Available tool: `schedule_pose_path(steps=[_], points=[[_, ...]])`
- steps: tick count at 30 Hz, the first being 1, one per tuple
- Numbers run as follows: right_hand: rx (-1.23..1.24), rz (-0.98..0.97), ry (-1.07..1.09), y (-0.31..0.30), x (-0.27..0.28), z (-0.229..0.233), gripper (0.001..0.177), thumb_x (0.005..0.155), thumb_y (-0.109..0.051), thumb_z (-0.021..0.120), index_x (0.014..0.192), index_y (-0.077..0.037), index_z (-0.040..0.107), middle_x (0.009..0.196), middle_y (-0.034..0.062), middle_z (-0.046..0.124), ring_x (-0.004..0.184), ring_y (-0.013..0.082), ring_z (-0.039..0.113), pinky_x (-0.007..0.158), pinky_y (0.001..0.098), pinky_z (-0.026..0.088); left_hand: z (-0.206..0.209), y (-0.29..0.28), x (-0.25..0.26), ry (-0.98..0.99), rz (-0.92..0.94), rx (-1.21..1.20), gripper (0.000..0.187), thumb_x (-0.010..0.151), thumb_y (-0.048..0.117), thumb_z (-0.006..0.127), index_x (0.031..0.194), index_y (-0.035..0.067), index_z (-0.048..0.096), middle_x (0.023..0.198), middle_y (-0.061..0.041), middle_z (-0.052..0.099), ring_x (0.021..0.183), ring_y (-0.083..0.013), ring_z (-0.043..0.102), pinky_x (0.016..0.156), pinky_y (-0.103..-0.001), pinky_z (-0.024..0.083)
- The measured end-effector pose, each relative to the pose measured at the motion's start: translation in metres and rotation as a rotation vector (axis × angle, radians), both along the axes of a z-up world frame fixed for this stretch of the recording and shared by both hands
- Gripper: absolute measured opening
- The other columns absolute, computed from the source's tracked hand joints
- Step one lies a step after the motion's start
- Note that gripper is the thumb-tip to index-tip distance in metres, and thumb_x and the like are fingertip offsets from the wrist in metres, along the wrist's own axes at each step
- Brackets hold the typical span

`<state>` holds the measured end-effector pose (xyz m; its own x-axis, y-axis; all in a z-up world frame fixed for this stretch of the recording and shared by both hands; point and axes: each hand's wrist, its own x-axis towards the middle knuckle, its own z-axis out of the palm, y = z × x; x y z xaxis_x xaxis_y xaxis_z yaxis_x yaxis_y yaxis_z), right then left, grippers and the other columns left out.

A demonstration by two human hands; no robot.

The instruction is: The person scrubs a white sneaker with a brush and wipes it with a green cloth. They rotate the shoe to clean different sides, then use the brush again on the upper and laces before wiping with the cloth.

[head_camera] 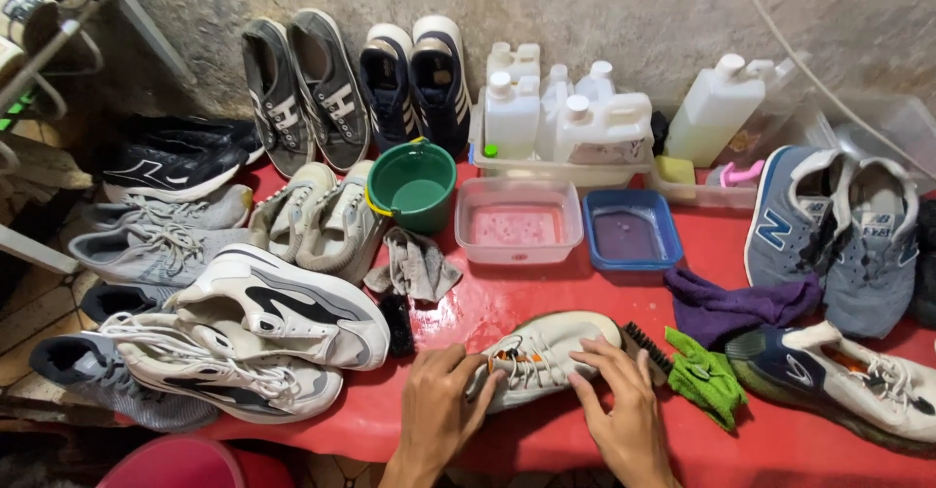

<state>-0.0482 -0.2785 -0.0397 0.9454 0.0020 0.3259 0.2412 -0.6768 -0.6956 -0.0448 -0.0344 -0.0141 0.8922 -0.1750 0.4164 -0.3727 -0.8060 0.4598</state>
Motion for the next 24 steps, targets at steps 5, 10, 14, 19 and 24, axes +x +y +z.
schedule_pose_path(steps=[5,10,14,19,24], points=[[-0.003,0.091,-0.006,0.007,0.004,0.002,0.026,0.087,-0.023,0.074,0.112,-0.015,0.078,0.127,0.0023,0.071,0.139,0.0256,0.052,0.116,0.0408,0.040,0.012,-0.014,0.008,0.213,-0.012,-0.115,0.032,0.090,0.034,0.071,0.113,0.012,0.075,0.101,-0.006,0.071,0.086,-0.0272,0.070,0.071,-0.047,0.057],[-0.058,0.072,-0.076,0.011,0.004,-0.002,0.026,0.086,-0.027,0.076,0.109,-0.016,0.078,0.123,0.0003,0.071,0.131,0.0251,0.055,0.113,0.0400,0.042,-0.016,-0.013,0.019,0.338,0.000,-0.157,0.029,0.097,0.039,0.068,0.096,0.011,0.074,0.083,-0.003,0.072,0.053,-0.0136,0.064,0.043,-0.027,0.058],[-0.105,0.030,-0.148,0.013,-0.003,-0.006,0.025,0.087,-0.028,0.077,0.109,-0.015,0.076,0.123,0.0001,0.072,0.128,0.0257,0.057,0.111,0.0406,0.044,-0.020,-0.007,0.019,0.275,0.043,-0.191,0.025,0.095,0.035,0.070,0.087,0.012,0.068,0.078,-0.003,0.070,0.050,-0.0112,0.054,0.041,-0.026,0.047],[-0.118,0.037,-0.169,0.014,-0.008,-0.009,0.029,0.091,-0.025,0.074,0.116,-0.012,0.074,0.129,0.0031,0.069,0.133,0.0275,0.055,0.115,0.0435,0.041,-0.021,-0.006,0.019,0.266,0.080,-0.205,0.026,0.094,0.035,0.070,0.087,0.010,0.069,0.081,-0.003,0.071,0.045,-0.0101,0.051,0.038,-0.026,0.048],[-0.009,0.142,-0.094,0.007,-0.010,0.001,0.032,0.093,-0.017,0.070,0.124,-0.009,0.070,0.138,0.0082,0.066,0.144,0.0311,0.047,0.122,0.0461,0.036,-0.016,-0.006,0.020,0.334,0.105,-0.168,0.022,0.094,0.035,0.068,0.092,0.013,0.069,0.088,-0.005,0.073,0.053,-0.0119,0.053,0.053,-0.029,0.055]])
